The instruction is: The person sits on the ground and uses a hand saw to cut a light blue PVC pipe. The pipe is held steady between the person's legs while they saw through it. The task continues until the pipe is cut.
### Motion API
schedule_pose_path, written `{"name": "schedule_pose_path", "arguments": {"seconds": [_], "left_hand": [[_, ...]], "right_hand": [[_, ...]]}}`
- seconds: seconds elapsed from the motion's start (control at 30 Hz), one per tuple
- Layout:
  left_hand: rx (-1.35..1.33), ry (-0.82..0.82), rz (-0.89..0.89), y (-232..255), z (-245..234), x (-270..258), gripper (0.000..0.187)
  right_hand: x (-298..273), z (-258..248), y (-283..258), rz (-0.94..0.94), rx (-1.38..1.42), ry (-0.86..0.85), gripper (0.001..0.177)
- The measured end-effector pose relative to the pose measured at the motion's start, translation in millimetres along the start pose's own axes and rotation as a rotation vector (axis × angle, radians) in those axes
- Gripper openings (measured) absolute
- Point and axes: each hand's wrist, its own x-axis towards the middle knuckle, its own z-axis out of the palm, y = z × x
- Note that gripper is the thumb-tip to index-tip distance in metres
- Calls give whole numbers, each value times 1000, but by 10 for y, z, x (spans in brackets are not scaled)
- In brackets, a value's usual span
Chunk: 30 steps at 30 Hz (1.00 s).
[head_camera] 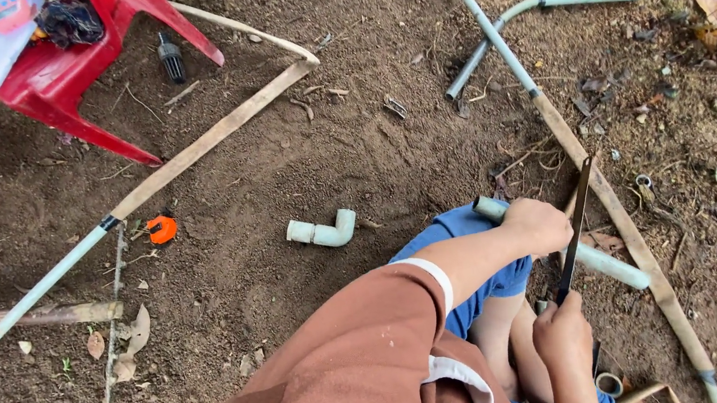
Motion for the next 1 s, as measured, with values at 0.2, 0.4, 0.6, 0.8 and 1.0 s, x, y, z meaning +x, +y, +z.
{"name": "schedule_pose_path", "arguments": {"seconds": [0.2,0.4,0.6,0.8,1.0], "left_hand": [[-176,-1,-132,-105,13,79,48],[103,-77,87,-32,-12,-67,33],[-120,-58,-38,-160,-42,23,26],[200,-75,173,-128,431,212,23],[-94,-20,-134,-215,220,177,59]], "right_hand": [[-192,200,192,-85,-68,34,34],[-65,-118,-287,126,68,-74,36],[-298,225,-4,97,55,21,35],[-213,-222,-395,226,139,-229,43],[-276,128,-140,83,106,-116,27]]}}
